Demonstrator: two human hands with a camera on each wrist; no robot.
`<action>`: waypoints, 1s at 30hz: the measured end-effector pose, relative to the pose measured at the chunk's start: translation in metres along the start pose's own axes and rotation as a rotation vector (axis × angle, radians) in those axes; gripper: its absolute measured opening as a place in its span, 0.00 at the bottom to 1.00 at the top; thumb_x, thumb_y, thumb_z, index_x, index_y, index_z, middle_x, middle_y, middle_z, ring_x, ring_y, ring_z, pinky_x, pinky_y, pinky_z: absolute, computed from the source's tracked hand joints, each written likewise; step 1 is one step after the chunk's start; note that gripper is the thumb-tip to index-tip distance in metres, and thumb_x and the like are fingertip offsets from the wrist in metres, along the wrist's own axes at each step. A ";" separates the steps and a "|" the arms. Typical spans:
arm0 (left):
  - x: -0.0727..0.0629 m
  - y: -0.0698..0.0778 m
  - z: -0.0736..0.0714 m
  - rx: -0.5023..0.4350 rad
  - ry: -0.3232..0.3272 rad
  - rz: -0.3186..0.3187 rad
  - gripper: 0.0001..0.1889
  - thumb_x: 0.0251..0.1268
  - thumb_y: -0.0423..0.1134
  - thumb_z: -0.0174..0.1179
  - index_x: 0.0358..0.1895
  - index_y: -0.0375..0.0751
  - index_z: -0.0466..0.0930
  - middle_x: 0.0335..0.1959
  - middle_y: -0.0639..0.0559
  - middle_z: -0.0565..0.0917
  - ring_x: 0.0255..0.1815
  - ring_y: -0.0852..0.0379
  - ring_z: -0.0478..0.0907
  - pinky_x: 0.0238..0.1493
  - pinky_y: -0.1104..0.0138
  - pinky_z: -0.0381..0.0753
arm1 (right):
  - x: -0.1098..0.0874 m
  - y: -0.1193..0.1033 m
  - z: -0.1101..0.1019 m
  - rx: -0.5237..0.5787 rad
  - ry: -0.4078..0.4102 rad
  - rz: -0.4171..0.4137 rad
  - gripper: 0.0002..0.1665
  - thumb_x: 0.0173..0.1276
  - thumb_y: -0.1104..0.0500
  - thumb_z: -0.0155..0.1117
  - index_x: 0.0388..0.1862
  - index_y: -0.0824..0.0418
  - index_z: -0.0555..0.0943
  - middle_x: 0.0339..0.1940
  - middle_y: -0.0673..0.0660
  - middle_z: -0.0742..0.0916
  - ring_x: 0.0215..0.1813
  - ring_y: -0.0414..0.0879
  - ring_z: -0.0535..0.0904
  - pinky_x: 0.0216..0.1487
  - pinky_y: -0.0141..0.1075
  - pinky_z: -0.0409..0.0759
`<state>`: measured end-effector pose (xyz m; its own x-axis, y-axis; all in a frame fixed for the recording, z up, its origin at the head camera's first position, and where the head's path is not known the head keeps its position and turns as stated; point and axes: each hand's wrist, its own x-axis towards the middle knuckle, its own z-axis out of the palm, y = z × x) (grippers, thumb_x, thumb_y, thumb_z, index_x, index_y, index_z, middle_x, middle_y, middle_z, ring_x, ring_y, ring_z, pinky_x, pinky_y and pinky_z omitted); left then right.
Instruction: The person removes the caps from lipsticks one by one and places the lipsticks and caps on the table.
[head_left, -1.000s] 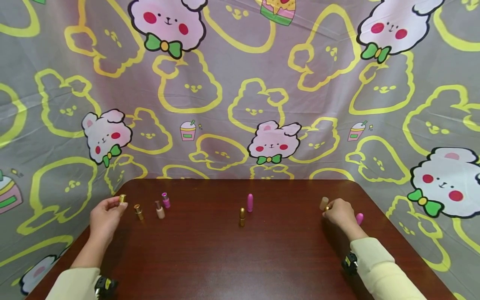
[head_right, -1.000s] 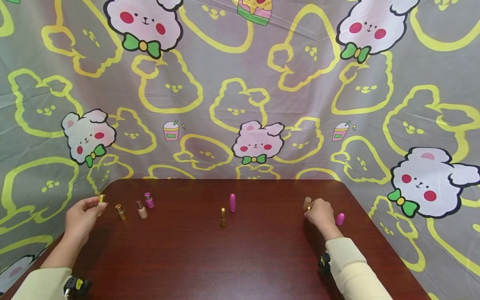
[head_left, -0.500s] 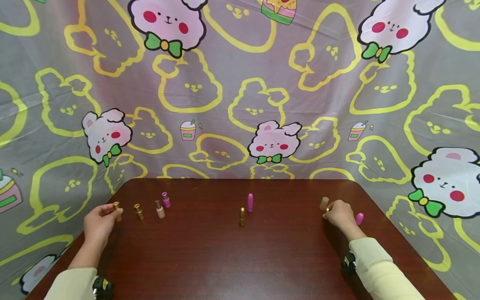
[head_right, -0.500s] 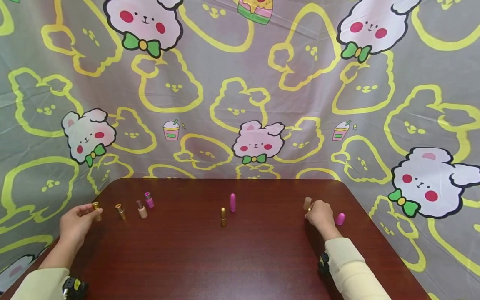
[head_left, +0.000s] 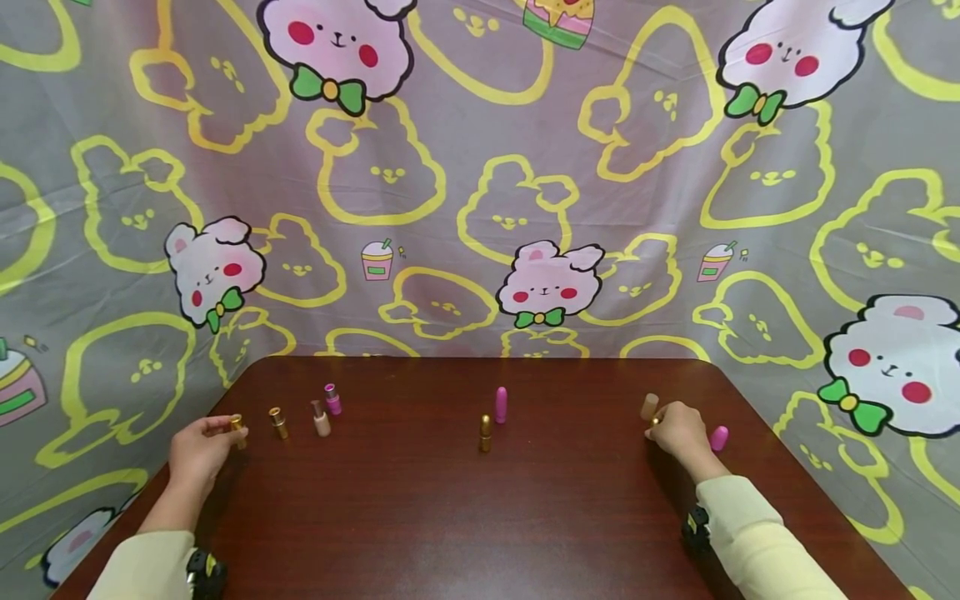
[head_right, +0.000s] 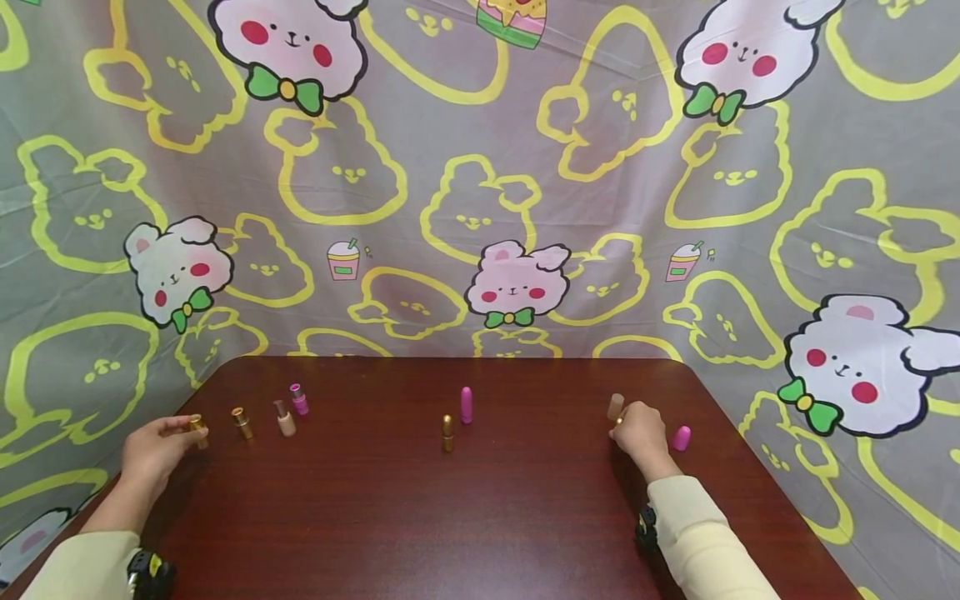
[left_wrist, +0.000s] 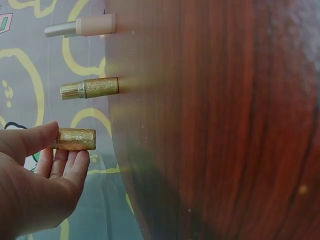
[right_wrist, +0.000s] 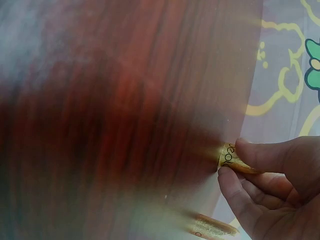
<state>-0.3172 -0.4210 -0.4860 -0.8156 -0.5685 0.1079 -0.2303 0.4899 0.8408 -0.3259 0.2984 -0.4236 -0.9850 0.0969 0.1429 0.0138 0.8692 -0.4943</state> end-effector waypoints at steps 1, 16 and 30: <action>-0.005 0.008 -0.003 -0.003 -0.012 -0.005 0.26 0.64 0.44 0.65 0.58 0.29 0.74 0.51 0.35 0.76 0.45 0.44 0.75 0.26 0.68 0.74 | 0.000 0.000 0.000 -0.001 -0.001 0.003 0.13 0.53 0.64 0.74 0.16 0.63 0.79 0.12 0.50 0.75 0.23 0.50 0.70 0.25 0.39 0.68; -0.056 0.071 -0.022 0.005 -0.104 -0.027 0.20 0.62 0.30 0.62 0.53 0.19 0.72 0.51 0.23 0.73 0.47 0.34 0.71 0.36 0.56 0.72 | 0.002 0.002 0.002 -0.023 0.007 -0.004 0.11 0.51 0.65 0.73 0.16 0.62 0.78 0.14 0.51 0.76 0.24 0.52 0.71 0.26 0.42 0.69; -0.051 0.067 -0.014 0.018 -0.129 0.001 0.17 0.58 0.27 0.61 0.49 0.17 0.73 0.44 0.25 0.77 0.43 0.36 0.73 0.30 0.63 0.70 | 0.002 0.001 0.002 -0.026 0.024 -0.021 0.11 0.48 0.67 0.69 0.15 0.62 0.75 0.14 0.52 0.75 0.23 0.52 0.69 0.24 0.42 0.68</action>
<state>-0.2840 -0.3680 -0.4276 -0.8769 -0.4792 0.0386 -0.2383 0.5031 0.8307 -0.3279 0.2982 -0.4260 -0.9807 0.0898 0.1737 -0.0022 0.8832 -0.4689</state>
